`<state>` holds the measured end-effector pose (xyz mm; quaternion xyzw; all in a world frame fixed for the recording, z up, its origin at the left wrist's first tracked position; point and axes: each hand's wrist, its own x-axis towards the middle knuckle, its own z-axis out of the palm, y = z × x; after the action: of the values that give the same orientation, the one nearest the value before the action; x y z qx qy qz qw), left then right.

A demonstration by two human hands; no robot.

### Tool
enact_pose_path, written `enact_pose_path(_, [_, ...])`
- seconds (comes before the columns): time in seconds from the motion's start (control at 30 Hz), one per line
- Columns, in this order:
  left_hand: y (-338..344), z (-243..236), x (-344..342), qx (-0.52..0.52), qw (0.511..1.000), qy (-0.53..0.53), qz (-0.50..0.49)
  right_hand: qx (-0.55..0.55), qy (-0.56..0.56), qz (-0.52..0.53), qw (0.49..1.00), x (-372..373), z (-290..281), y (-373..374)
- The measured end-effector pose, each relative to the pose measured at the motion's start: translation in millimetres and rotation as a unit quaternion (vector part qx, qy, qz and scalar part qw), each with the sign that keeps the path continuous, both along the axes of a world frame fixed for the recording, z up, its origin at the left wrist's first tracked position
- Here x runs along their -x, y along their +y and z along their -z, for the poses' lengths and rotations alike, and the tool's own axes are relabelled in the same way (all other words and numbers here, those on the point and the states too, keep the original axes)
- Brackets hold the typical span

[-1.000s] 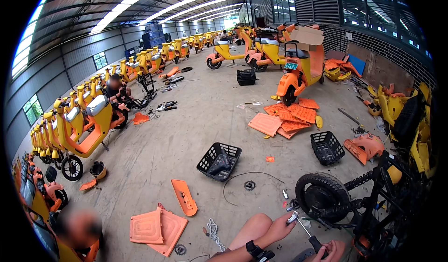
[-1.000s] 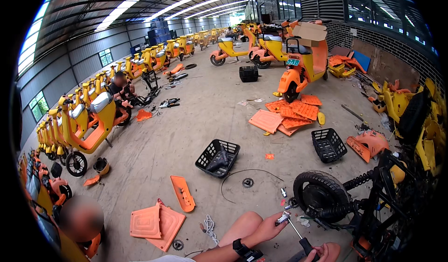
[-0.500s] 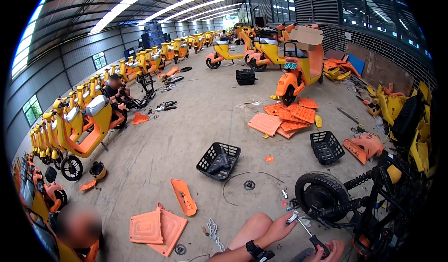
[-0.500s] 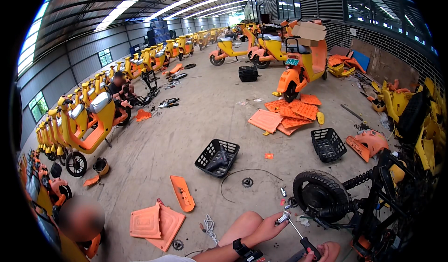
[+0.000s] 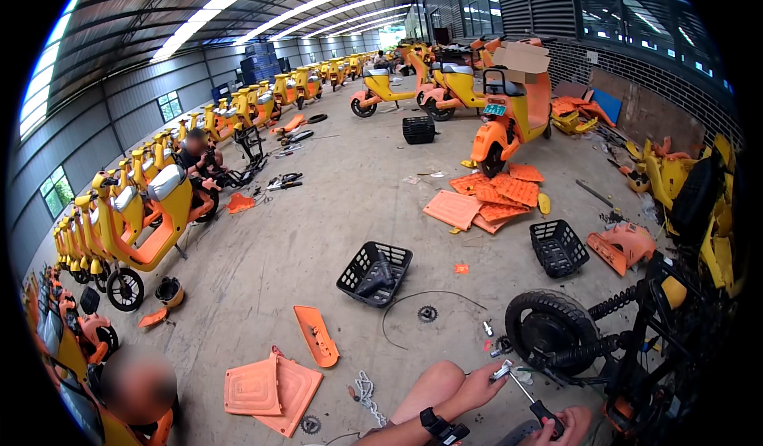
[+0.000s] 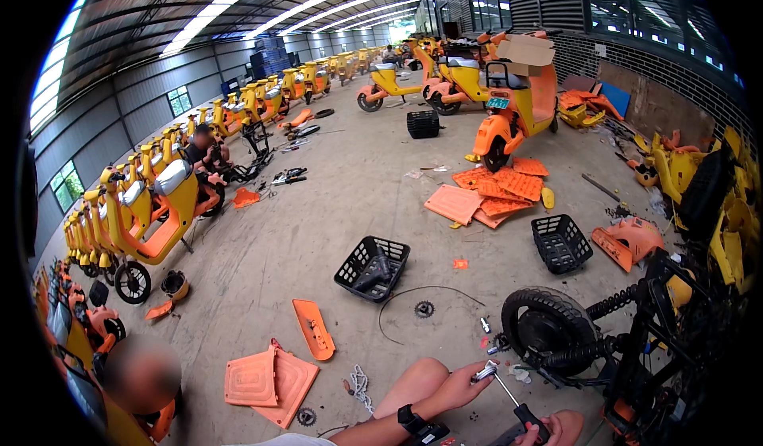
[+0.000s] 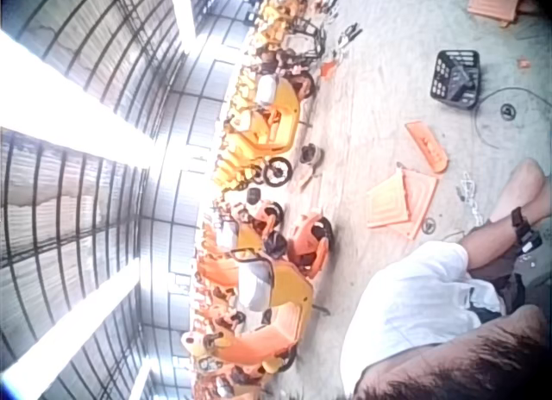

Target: The person disassembles a light component using a screwdriver, removing screws and separating the internal parts while sitting in a workspace containing various moped frames and components.

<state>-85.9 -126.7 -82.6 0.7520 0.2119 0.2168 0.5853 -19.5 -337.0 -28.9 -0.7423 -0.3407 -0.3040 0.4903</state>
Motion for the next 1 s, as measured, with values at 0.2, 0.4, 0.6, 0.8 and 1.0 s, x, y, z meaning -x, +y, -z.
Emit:
enact_pose_path(0.2, [2.5, 5.5, -1.8, 0.003, 1.000, 0.007, 0.018, -0.072, 0.147, 0.027, 0.986, 11.1, -3.0, 5.5])
enact_pose_path(0.4, [1.3, -2.6, -2.0, 0.038, 0.999, -0.018, 0.013, -0.194, 0.402, -0.058, 0.893, 9.3, 42.9, -6.4])
enact_pose_path(0.6, [4.1, -9.8, 2.2, 0.099, 0.995, 0.003, 0.000, -0.185, 0.402, -0.086, 0.893, 13.6, 28.8, -4.5])
enact_pose_path(0.8, [-0.4, -21.3, -2.3, 0.109, 0.994, 0.023, -0.019, -0.179, 0.379, -0.108, 0.901, 12.4, 29.3, -9.5])
enact_pose_path(1.0, [-2.2, -19.2, -5.2, 0.116, 0.993, 0.025, -0.017, -0.163, 0.323, -0.107, 0.926, 10.7, 27.0, -10.9])
